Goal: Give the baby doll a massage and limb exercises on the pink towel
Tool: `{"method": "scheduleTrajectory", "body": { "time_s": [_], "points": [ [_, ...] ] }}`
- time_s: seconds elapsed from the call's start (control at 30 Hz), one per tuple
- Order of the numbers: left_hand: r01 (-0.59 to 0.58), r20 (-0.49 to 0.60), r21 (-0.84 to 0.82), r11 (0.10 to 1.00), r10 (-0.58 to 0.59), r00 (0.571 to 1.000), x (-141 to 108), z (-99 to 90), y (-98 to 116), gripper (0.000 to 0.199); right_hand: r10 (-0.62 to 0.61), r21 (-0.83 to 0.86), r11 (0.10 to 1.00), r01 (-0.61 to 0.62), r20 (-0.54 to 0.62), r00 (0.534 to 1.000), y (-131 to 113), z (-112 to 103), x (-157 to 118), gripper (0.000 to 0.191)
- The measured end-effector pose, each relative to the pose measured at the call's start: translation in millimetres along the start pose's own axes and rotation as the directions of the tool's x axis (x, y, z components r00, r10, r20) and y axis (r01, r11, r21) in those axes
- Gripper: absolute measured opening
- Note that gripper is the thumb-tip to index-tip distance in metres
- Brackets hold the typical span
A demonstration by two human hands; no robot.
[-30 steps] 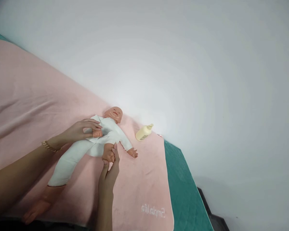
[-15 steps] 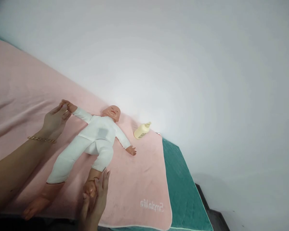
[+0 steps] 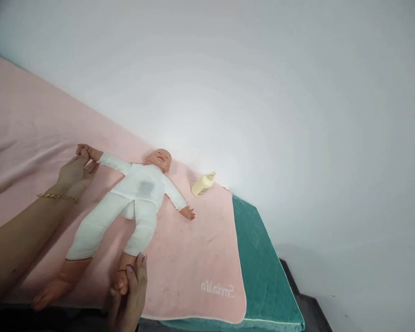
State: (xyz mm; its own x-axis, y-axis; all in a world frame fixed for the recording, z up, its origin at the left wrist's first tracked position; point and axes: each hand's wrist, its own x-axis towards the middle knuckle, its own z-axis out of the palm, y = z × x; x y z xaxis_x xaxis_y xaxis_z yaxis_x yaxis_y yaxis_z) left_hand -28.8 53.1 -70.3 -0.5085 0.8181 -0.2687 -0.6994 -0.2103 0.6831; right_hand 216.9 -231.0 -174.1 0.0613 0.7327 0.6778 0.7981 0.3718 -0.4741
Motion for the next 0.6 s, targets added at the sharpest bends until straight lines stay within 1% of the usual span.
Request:
{"method": "scheduleTrajectory", "body": {
  "time_s": [0.1, 0.13, 0.17, 0.23, 0.27, 0.37, 0.4, 0.43, 0.47, 0.5, 0.57, 0.6],
  "points": [
    [-0.133, 0.085, 0.027, 0.991, 0.13, 0.988, -15.5, 6.4, 1.1, 0.013, -0.105, -0.018, 0.994, 0.106, 0.015, 0.994, 20.6, 0.8, 8.1, 0.046],
    [-0.179, 0.125, 0.049, 0.983, 0.172, 0.977, -20.5, 8.5, 1.4, 0.017, -0.128, -0.02, 0.992, 0.128, 0.014, 0.992, 24.0, -0.1, 12.8, 0.047],
    [-0.222, 0.169, 0.078, 0.972, 0.207, 0.964, -25.4, 10.5, 1.8, 0.021, -0.12, -0.022, 0.992, 0.12, 0.017, 0.993, 24.5, -1.5, 18.6, 0.048],
    [-0.292, 0.265, 0.146, 0.945, 0.247, 0.932, -35.0, 13.4, 2.9, 0.029, -0.052, -0.021, 0.998, 0.052, 0.008, 0.999, 16.7, -5.5, 33.8, 0.047],
    [-0.321, 0.313, 0.185, 0.929, 0.254, 0.915, -39.6, 14.3, 3.5, 0.033, 0.038, -0.013, 0.999, -0.038, 0.027, 0.999, 9.5, -7.4, 42.9, 0.047],
    [-0.387, 0.428, 0.306, 0.87, 0.237, 0.872, -51.3, 14.3, 4.6, 0.036, 0.071, 0.069, 0.995, -0.065, -0.081, 0.994, -14.0, -9.5, 74.2, 0.046],
    [-0.404, 0.462, 0.349, 0.845, 0.22, 0.859, -53.7, 13.6, 4.1, 0.036, 0.08, 0.084, 0.994, -0.072, -0.093, 0.992, -19.9, -8.7, 85.0, 0.045],
    [-0.437, 0.512, 0.39, 0.81, 0.204, 0.835, -55.0, 12.6, 2.9, 0.036, 0.099, 0.098, 0.991, -0.09, -0.095, 0.991, -24.4, -7.4, 95.5, 0.044],
    [-0.499, 0.584, 0.419, 0.759, 0.196, 0.788, -55.1, 11.5, 1.1, 0.035, 0.116, 0.109, 0.988, -0.107, -0.082, 0.99, -27.7, -5.8, 105.7, 0.044],
    [-0.577, 0.666, 0.426, 0.697, 0.19, 0.722, -54.2, 10.4, -1.3, 0.035, 0.133, 0.123, 0.984, -0.125, -0.062, 0.989, -30.2, -4.3, 115.5, 0.043],
    [-0.724, 0.808, 0.383, 0.573, 0.172, 0.564, -50.0, 8.5, -6.7, 0.035, 0.162, 0.165, 0.974, -0.157, -0.015, 0.987, -34.1, -2.0, 133.8, 0.045],
    [-0.778, 0.857, 0.346, 0.524, 0.162, 0.49, -47.2, 7.7, -9.2, 0.035, 0.176, 0.19, 0.966, -0.173, 0.002, 0.984, -36.1, -1.3, 142.2, 0.045]
  ]
}}
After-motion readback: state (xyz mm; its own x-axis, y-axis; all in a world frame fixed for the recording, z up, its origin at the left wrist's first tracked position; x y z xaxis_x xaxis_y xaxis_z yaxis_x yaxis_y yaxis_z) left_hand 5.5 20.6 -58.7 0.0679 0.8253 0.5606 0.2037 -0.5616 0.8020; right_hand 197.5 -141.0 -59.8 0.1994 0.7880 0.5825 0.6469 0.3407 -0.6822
